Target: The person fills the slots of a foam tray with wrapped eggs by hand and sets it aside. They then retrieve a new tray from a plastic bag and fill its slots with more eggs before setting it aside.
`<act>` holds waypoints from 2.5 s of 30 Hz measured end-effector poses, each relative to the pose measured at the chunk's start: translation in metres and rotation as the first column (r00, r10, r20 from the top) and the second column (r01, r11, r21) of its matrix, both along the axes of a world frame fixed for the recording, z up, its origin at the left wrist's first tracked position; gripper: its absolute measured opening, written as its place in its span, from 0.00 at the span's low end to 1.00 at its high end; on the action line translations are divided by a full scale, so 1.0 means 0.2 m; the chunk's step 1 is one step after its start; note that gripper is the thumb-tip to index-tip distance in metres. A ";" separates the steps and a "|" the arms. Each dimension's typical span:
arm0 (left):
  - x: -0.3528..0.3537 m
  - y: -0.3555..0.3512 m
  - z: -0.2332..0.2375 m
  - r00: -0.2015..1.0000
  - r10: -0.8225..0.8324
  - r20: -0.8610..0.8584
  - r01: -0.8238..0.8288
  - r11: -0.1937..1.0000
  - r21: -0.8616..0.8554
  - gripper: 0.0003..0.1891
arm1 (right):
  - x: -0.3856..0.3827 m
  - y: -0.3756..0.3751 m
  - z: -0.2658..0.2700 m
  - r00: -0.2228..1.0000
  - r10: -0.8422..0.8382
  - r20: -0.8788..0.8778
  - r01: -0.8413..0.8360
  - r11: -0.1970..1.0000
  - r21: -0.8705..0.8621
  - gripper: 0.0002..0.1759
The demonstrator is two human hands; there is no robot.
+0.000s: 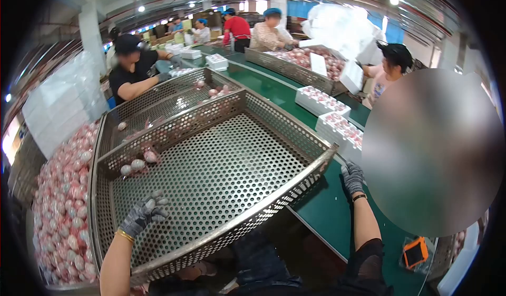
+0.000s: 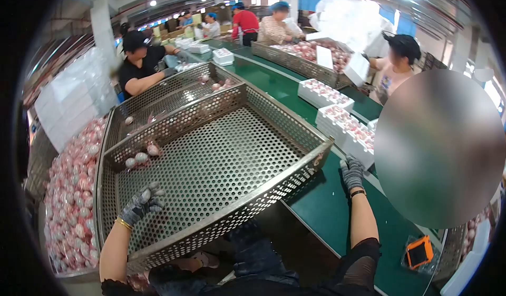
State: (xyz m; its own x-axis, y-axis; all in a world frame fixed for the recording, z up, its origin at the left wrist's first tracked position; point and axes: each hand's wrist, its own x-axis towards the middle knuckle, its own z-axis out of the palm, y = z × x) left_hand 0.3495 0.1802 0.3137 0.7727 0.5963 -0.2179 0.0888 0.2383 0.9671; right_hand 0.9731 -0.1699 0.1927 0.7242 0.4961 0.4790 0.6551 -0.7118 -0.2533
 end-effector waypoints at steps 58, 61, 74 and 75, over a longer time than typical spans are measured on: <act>-2.15 -2.39 -1.79 -0.642 0.766 -0.040 -0.554 -0.500 -0.666 0.27 | -1.31 1.34 -0.02 0.558 0.827 -0.074 -0.830 0.558 -0.023 0.23; -2.23 -2.33 -1.22 -0.484 0.856 0.180 -0.875 -0.470 -0.115 0.37 | -1.34 1.36 -0.01 0.553 0.830 -0.070 -0.833 0.552 -0.043 0.22; -1.91 -3.12 -2.04 -0.477 0.285 -0.831 -0.841 -0.424 0.337 0.39 | -1.34 1.36 -0.02 0.593 0.802 -0.067 -0.805 0.591 -0.052 0.21; -1.90 -3.16 -2.15 -0.501 0.307 -0.809 -0.821 -0.465 0.332 0.39 | -1.30 1.34 -0.01 0.614 0.787 -0.060 -0.789 0.614 -0.026 0.21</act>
State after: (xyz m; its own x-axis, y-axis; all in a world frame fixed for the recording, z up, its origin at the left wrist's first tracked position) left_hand -0.0301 -0.4526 -0.1156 -0.8168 -0.2207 -0.5330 -0.5053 0.7196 0.4763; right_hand 0.7132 0.0981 0.1904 0.0613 0.9047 0.4216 0.9598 0.0626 -0.2738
